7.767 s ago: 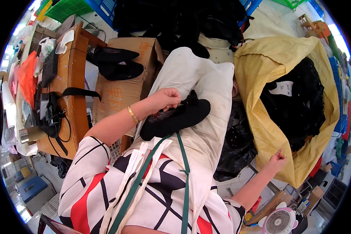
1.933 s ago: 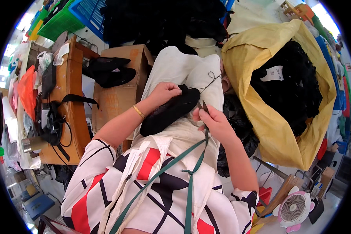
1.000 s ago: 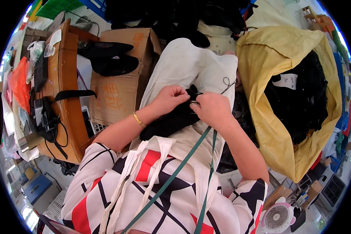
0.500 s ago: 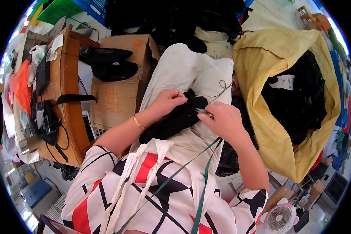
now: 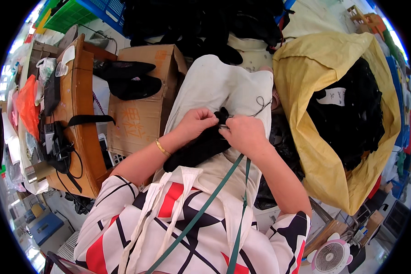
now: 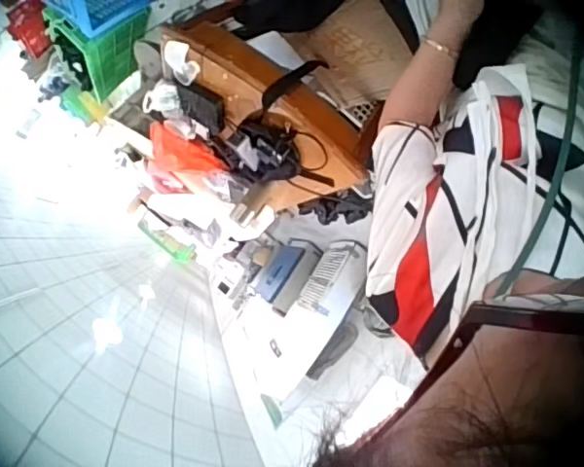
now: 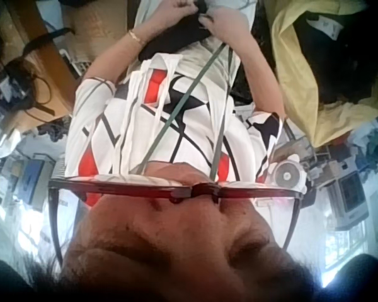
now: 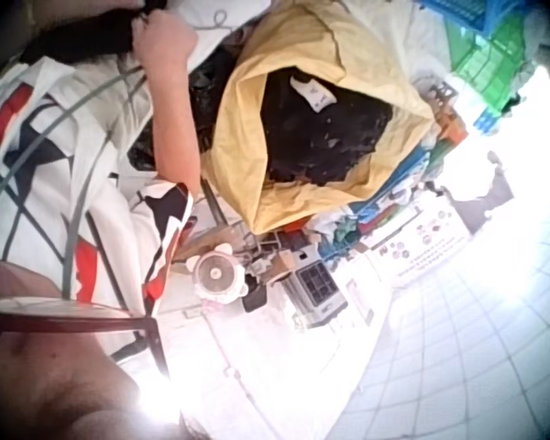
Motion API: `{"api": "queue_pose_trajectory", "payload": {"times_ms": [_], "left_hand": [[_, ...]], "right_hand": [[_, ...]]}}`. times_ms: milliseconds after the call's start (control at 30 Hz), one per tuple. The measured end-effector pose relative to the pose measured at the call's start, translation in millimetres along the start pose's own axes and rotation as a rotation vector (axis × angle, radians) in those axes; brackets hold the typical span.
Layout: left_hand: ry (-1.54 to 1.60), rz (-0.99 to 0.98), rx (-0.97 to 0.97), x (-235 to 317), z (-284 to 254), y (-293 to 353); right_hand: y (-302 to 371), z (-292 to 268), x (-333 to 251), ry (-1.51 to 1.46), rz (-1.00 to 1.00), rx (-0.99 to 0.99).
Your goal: The person sews a black slip-on shoe using a needle and thread while seated. They repeatedly insert the needle through the shoe's upper, pull the thread, and trim excess thread with scissors. The person handles multiple shoes, placing finished ones aside and picking up new ones from a nearby bag.
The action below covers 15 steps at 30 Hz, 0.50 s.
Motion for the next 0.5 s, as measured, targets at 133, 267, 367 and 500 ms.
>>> {"api": "queue_pose_trajectory", "payload": {"times_ms": [133,267,367,500], "left_hand": [[-0.016,0.000,-0.013,0,-1,-1],[-0.206,0.162,0.001,13,-10,-1],[-0.214,0.376,0.007,34,-6,-1],[-0.241,0.393,0.012,49,2,5]], "right_hand": [[-2,0,-3,0.013,-0.016,0.012],[18,-20,12,0.105,0.044,-0.061],[45,-40,33,0.340,0.190,0.022],[63,-33,-9,-0.059,-0.132,0.233]]}}
Point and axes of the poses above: each hand's wrist, its own y-axis away from the middle knuckle, its own z-axis out of the palm, x = y × z, the point moved 10 cm from there along -y, towards the middle knuckle, and after that the axes turned 12 degrees about z, right-handed, at the moved point
